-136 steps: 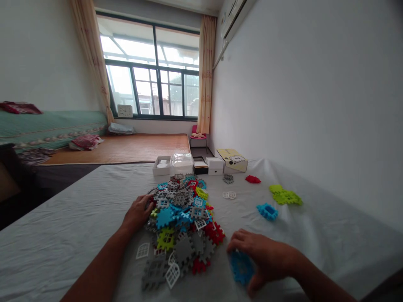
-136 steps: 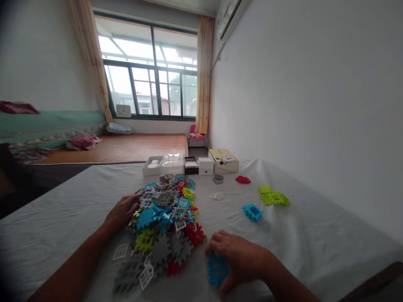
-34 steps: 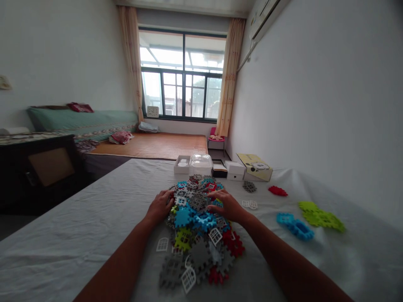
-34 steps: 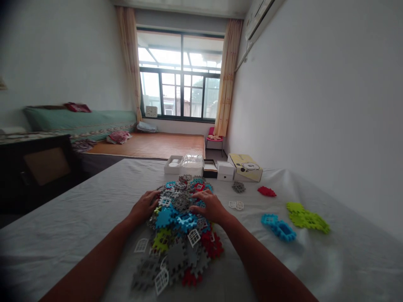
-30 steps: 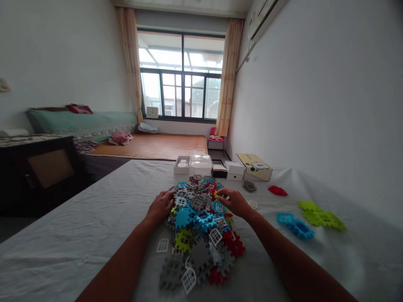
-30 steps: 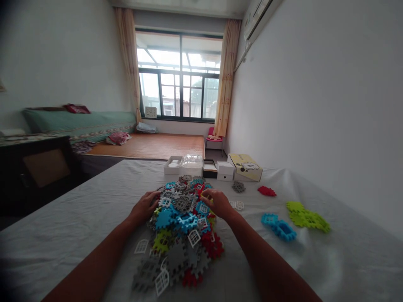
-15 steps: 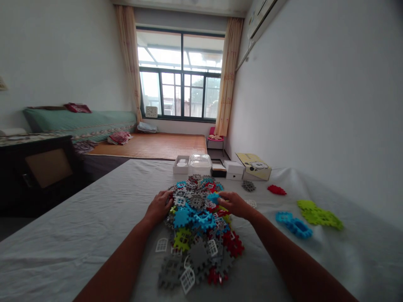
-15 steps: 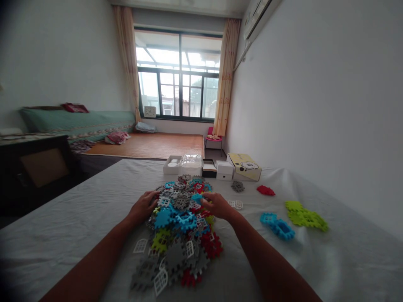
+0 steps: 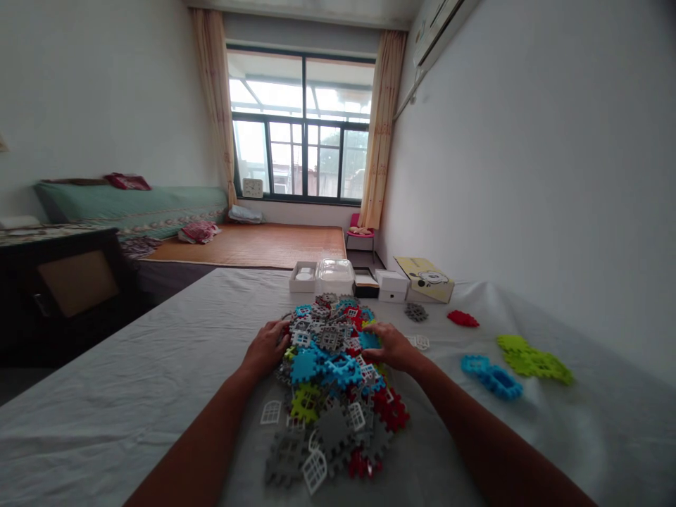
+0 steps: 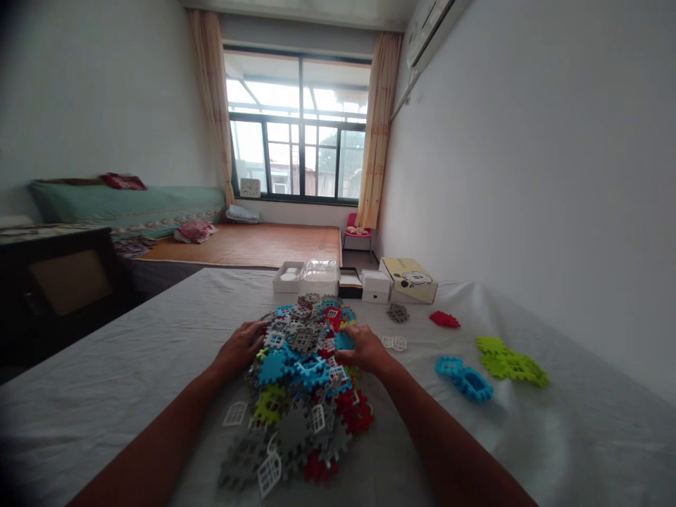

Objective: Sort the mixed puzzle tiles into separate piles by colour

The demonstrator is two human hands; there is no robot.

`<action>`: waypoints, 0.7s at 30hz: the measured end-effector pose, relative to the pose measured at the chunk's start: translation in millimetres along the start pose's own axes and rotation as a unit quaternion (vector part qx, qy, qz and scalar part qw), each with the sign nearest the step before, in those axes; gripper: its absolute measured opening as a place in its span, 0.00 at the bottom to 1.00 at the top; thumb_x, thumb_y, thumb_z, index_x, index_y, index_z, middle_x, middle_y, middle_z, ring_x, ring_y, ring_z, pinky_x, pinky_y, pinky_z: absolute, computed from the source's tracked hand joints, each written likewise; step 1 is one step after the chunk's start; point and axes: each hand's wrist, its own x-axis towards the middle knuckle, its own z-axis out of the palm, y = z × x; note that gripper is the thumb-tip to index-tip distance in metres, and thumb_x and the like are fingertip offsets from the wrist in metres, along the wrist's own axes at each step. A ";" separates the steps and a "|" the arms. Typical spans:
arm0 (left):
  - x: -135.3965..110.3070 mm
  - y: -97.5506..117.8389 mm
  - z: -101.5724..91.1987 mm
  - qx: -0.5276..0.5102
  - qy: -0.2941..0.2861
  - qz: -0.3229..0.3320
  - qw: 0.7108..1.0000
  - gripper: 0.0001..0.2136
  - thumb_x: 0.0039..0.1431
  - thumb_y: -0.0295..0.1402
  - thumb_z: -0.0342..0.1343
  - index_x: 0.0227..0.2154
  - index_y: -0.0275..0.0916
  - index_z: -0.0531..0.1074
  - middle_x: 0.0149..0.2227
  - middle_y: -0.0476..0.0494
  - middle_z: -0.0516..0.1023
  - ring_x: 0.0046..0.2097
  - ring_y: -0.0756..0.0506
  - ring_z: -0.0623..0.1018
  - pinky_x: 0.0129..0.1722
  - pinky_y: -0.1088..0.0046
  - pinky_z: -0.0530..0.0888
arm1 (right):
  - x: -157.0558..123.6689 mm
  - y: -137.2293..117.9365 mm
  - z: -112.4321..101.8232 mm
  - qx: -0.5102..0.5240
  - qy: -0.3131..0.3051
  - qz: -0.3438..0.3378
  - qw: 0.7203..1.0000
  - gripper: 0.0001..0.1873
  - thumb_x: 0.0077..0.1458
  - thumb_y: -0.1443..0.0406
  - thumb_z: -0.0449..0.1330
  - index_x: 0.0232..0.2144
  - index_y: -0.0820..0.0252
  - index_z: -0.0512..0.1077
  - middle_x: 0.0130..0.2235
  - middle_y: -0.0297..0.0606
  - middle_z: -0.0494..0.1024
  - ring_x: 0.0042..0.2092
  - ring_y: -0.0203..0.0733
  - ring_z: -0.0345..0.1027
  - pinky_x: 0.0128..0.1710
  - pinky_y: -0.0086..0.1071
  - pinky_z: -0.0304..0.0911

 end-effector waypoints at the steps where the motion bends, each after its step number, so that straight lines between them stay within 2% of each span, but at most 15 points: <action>1: 0.1 -0.2 0.1 -0.003 0.001 0.000 1.000 0.17 0.58 0.33 0.46 0.50 0.38 0.67 0.51 0.40 0.69 0.51 0.43 0.70 0.53 0.67 0.64 | -0.1 1.0 1.1 0.002 -0.006 -0.003 1.000 0.29 0.41 0.55 0.66 0.47 0.58 0.71 0.47 0.45 0.75 0.49 0.50 0.66 0.50 0.41 0.59; 5: 0.4 -1.0 0.9 -0.008 0.003 -0.001 1.000 0.17 0.58 0.33 0.47 0.50 0.39 0.68 0.50 0.41 0.69 0.51 0.43 0.70 0.53 0.68 0.64 | 1.7 0.8 -1.2 0.046 -0.013 0.023 0.999 0.28 0.40 0.56 0.67 0.45 0.58 0.72 0.45 0.43 0.76 0.43 0.48 0.70 0.46 0.40 0.62; 8: 0.6 -1.7 1.4 -0.005 0.004 0.002 1.000 0.17 0.58 0.33 0.46 0.50 0.39 0.68 0.50 0.40 0.69 0.51 0.43 0.70 0.53 0.68 0.65 | 2.7 -5.3 -10.7 0.158 -0.004 0.065 0.985 0.29 0.41 0.51 0.65 0.45 0.57 0.72 0.45 0.42 0.76 0.42 0.46 0.70 0.44 0.39 0.64; 10: 0.6 -1.7 1.5 -0.006 0.007 0.003 1.000 0.17 0.58 0.34 0.46 0.50 0.38 0.68 0.51 0.40 0.69 0.51 0.43 0.70 0.53 0.67 0.65 | 1.6 -10.0 -17.8 0.285 -0.023 0.092 0.954 0.28 0.46 0.47 0.60 0.45 0.58 0.71 0.46 0.41 0.76 0.44 0.44 0.70 0.43 0.38 0.65; 12: 0.2 -1.0 1.0 -0.009 0.007 0.001 1.000 0.17 0.58 0.33 0.47 0.49 0.38 0.68 0.51 0.39 0.69 0.51 0.43 0.70 0.52 0.67 0.65 | -0.3 -13.7 -22.7 0.401 -0.065 0.110 0.907 0.28 0.51 0.45 0.55 0.45 0.59 0.70 0.45 0.41 0.76 0.44 0.43 0.70 0.43 0.37 0.65; 14: -0.2 0.4 0.0 -0.015 0.007 -0.001 1.000 0.17 0.58 0.33 0.47 0.49 0.39 0.68 0.50 0.40 0.70 0.51 0.43 0.70 0.53 0.66 0.65 | -2.0 -16.7 -23.7 0.462 -0.100 0.118 0.874 0.29 0.53 0.44 0.51 0.44 0.60 0.71 0.44 0.42 0.76 0.43 0.42 0.71 0.42 0.37 0.66; 15: -0.4 1.1 -0.6 -0.018 0.007 -0.002 1.000 0.17 0.58 0.32 0.47 0.49 0.39 0.68 0.50 0.40 0.70 0.51 0.43 0.70 0.53 0.66 0.64 | -2.6 -18.5 -23.2 0.462 -0.111 0.116 0.872 0.30 0.52 0.43 0.51 0.43 0.60 0.71 0.43 0.43 0.76 0.42 0.42 0.71 0.41 0.37 0.67; 16: -0.5 1.8 -1.2 -0.020 0.007 -0.001 1.000 0.17 0.57 0.32 0.47 0.49 0.39 0.68 0.50 0.40 0.70 0.51 0.43 0.70 0.53 0.66 0.64 | -3.1 -20.7 -22.5 0.440 -0.112 0.112 0.884 0.30 0.51 0.43 0.52 0.43 0.60 0.71 0.42 0.42 0.77 0.41 0.43 0.72 0.41 0.38 0.67; 19: 0.0 2.2 -2.2 -0.019 0.005 0.000 1.000 0.17 0.57 0.32 0.47 0.49 0.39 0.68 0.50 0.41 0.70 0.51 0.44 0.70 0.53 0.66 0.64 | -7.0 -29.2 -25.1 0.276 -0.060 0.091 0.955 0.29 0.43 0.46 0.62 0.42 0.59 0.73 0.41 0.41 0.77 0.40 0.44 0.71 0.41 0.39 0.66; 21: 0.8 1.1 -1.9 -0.013 0.004 0.001 1.000 0.17 0.57 0.33 0.47 0.49 0.40 0.68 0.50 0.41 0.70 0.51 0.43 0.70 0.53 0.67 0.64 | -15.2 -34.1 -34.3 0.189 -0.016 0.070 0.979 0.29 0.39 0.48 0.65 0.41 0.58 0.74 0.42 0.41 0.77 0.41 0.45 0.70 0.43 0.39 0.65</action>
